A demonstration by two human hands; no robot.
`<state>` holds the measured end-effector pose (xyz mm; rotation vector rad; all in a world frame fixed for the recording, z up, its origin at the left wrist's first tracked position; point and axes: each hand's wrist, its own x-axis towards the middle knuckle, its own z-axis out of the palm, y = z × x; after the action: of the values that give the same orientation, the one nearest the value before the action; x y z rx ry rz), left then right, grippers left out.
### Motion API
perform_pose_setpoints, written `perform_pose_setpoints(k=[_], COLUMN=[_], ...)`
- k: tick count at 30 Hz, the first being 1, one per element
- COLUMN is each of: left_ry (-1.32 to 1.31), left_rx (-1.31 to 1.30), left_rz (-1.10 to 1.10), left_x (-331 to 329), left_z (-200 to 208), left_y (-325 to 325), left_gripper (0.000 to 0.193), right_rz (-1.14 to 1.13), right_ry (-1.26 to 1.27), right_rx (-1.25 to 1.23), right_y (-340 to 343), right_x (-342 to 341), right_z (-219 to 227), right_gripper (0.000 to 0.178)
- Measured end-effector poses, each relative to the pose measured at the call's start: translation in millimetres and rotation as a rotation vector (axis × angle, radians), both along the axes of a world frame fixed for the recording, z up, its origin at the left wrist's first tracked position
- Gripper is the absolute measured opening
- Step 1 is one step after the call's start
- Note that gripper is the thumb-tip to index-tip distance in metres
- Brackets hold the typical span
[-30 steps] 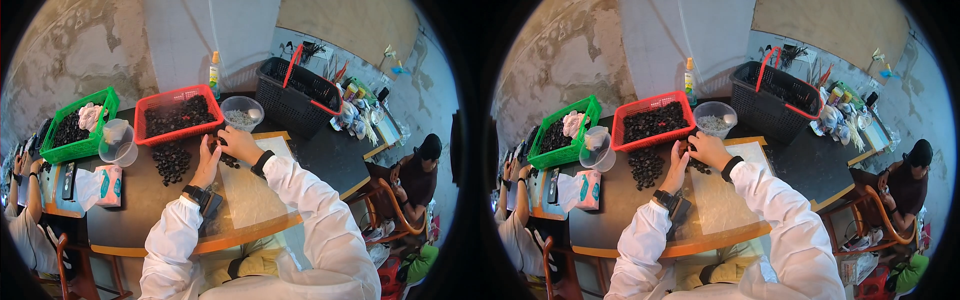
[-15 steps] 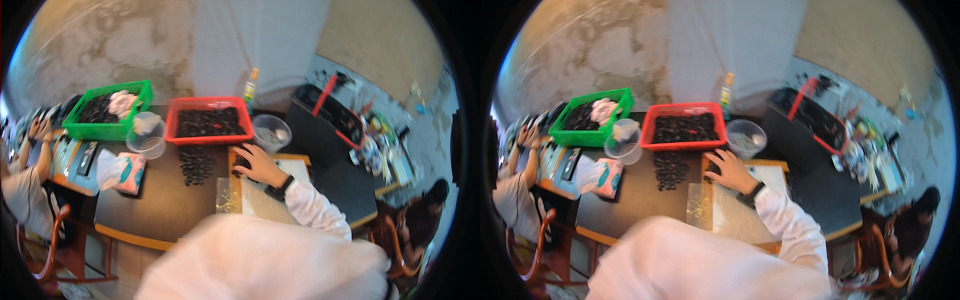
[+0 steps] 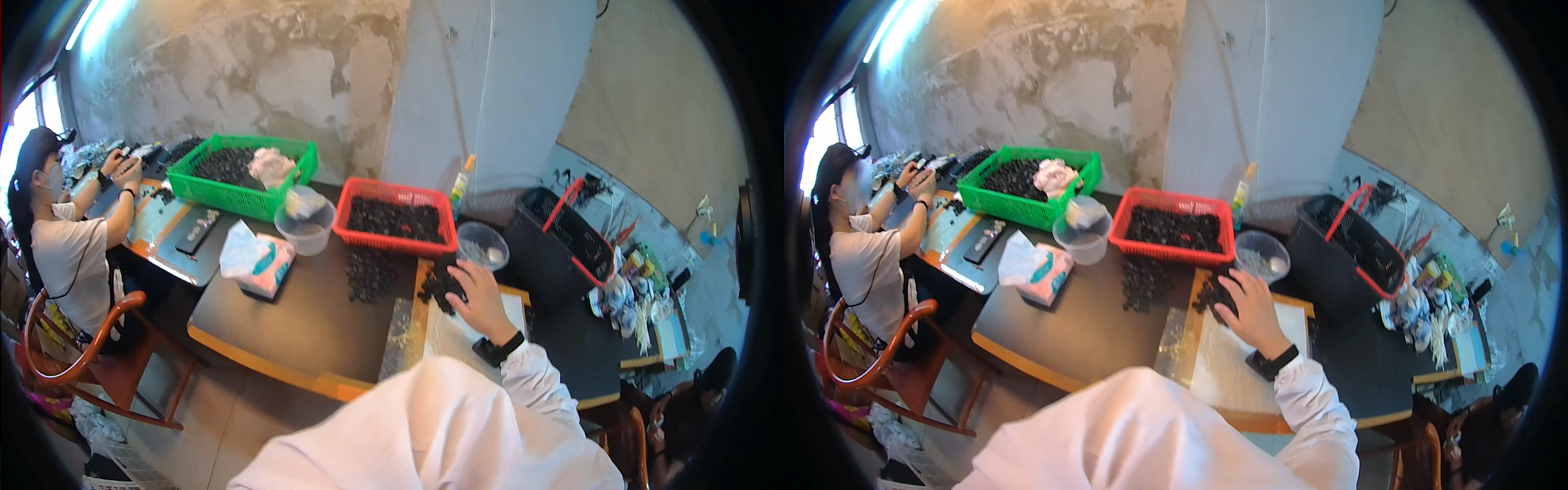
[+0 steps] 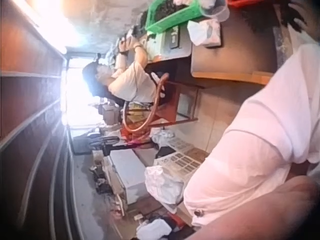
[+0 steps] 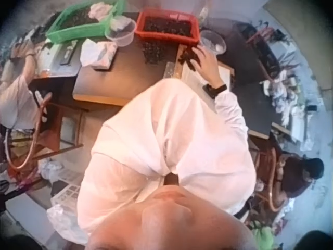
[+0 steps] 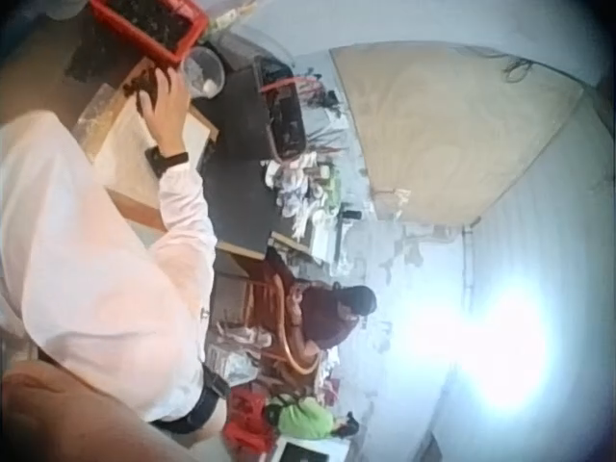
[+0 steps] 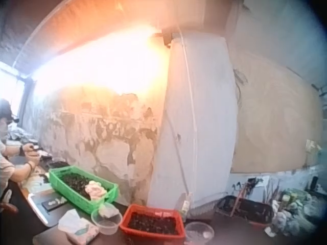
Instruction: Manually sort and assemble small shoe accessory components from a bowl, inserting pins or fasteners into plastic attachments.
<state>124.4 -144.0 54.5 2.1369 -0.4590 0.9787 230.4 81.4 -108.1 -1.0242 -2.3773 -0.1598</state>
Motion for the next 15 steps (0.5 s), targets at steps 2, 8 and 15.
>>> perform_pose_setpoints(k=[2, 8, 15], left_ry=[0.003, -0.03, -0.007], left_rx=[-0.042, -0.121, -0.04], left_rz=[-0.079, -0.308, -0.503], left_x=[8, 24, 23], left_z=[0, 6, 17], left_y=[-15, -51, -65], left_gripper=[0.025, 0.026, 0.027], right_rz=[0.074, -0.017, -0.274], right_ry=[0.022, 0.02, 0.114], right_rx=[0.049, 0.082, 0.013], right_y=[-14, -70, -139], right_x=[3, 40, 97], right_z=[25, 58, 42], right_gripper=[0.047, 0.033, 0.016])
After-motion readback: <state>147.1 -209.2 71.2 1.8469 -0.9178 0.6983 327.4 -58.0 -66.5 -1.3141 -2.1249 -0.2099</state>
